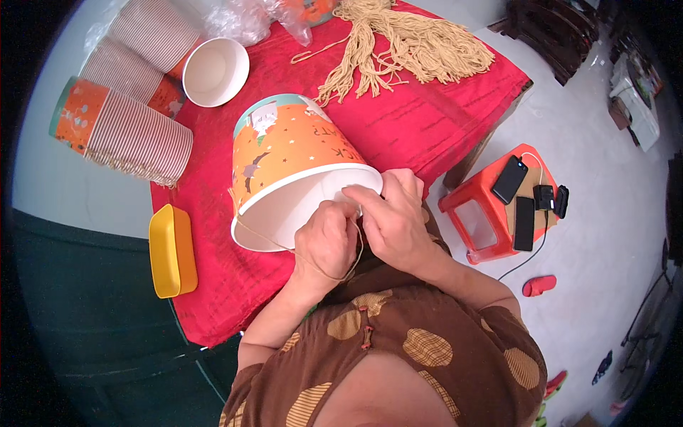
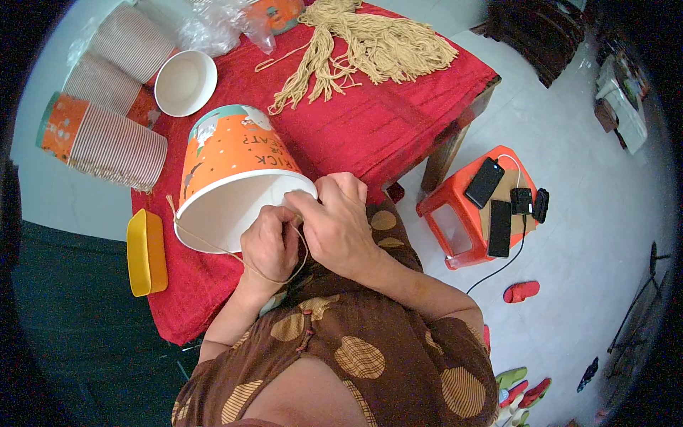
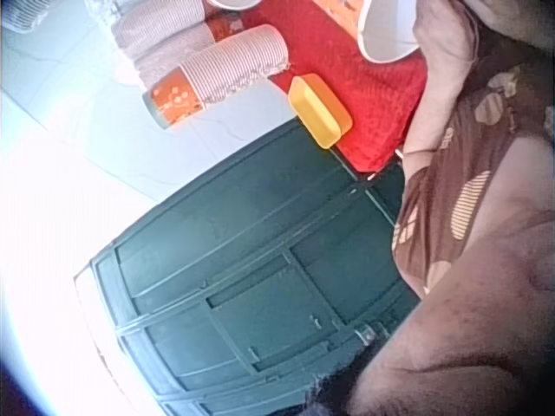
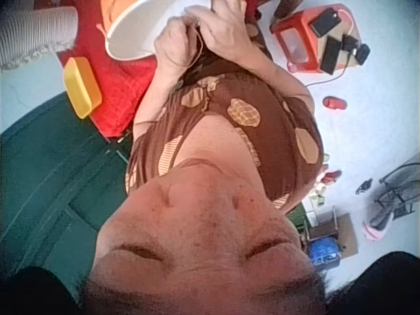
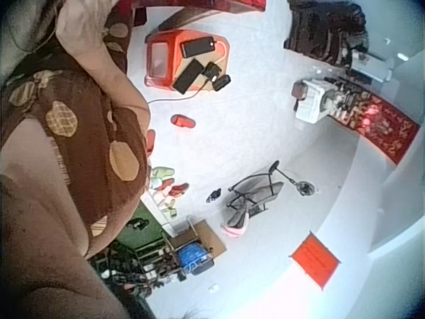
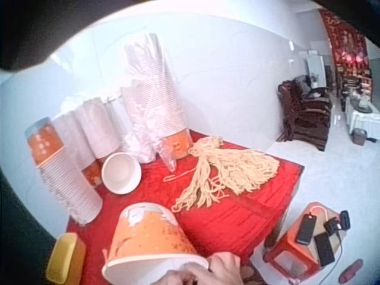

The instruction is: Threading pre-cut strings through holes in paper buckets to create handles.

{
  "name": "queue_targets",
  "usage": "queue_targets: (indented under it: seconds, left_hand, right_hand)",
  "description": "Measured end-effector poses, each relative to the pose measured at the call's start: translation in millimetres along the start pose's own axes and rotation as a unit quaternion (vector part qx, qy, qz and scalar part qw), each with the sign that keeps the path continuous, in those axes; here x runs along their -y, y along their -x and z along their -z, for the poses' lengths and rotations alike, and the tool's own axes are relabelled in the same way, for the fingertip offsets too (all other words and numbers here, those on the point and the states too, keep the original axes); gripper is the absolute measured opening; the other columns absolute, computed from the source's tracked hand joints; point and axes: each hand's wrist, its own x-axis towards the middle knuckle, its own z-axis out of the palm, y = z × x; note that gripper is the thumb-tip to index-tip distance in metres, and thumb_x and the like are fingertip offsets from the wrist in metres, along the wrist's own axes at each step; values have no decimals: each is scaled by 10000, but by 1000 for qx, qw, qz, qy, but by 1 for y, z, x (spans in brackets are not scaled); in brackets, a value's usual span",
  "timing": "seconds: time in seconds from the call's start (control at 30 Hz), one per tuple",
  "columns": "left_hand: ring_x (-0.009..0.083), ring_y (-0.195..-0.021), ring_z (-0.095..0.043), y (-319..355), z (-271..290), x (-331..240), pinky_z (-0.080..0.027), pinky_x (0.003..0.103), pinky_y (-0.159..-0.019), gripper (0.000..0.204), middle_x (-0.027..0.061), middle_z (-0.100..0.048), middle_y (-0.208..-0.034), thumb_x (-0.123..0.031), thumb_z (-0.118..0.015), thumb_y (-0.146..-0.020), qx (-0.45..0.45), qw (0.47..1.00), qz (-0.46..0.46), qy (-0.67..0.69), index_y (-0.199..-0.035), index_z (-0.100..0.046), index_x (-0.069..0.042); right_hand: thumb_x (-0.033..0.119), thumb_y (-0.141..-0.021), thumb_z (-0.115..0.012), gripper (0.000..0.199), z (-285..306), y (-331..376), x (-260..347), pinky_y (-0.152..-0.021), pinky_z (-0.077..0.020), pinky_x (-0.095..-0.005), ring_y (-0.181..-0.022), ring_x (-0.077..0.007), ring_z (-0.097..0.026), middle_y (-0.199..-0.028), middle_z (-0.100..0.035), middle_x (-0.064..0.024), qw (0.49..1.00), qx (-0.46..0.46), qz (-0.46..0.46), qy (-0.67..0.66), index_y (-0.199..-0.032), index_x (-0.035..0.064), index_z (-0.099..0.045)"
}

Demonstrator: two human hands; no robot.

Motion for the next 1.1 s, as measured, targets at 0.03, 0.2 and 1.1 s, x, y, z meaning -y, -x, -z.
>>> queue_targets:
  seconds: [0.03, 0.2, 1.1]
  left_hand:
    - [362, -685, -628, 0, 0, 0, -508, 420, -585, 280, 147, -591, -808, 85, -657, -774, -3, 1000, -5, 1, -991, -520, -27]
    - [345, -671, -630, 0, 1, 0, -507, 410, -575, 283, 140, -598, -802, 89, -663, -772, -9, 1000, -18, -4, -992, -525, -25]
    - [343, -694, -651, -1, 14, -1, -510, 389, -613, 182, 158, -610, -810, 67, -672, -836, 9, 995, 46, 91, -949, -555, -15]
  right_hand:
    - [60, -762, -621, 298, 0, -1, 0, -825, -352, -457, -938, -320, -489, -899, -543, -102, 1000, 10, -2, -3, -1052, 94, -685]
    - [73, -780, -600, 267, 6, -5, -3, -831, -354, -459, -941, -332, -493, -922, -564, -136, 998, 57, 13, -6, -1038, 77, -672]
    - [81, -800, -699, 173, 14, -3, -5, -813, -350, -451, -906, -337, -484, -929, -565, -128, 994, 95, 11, -43, -936, 97, -593]
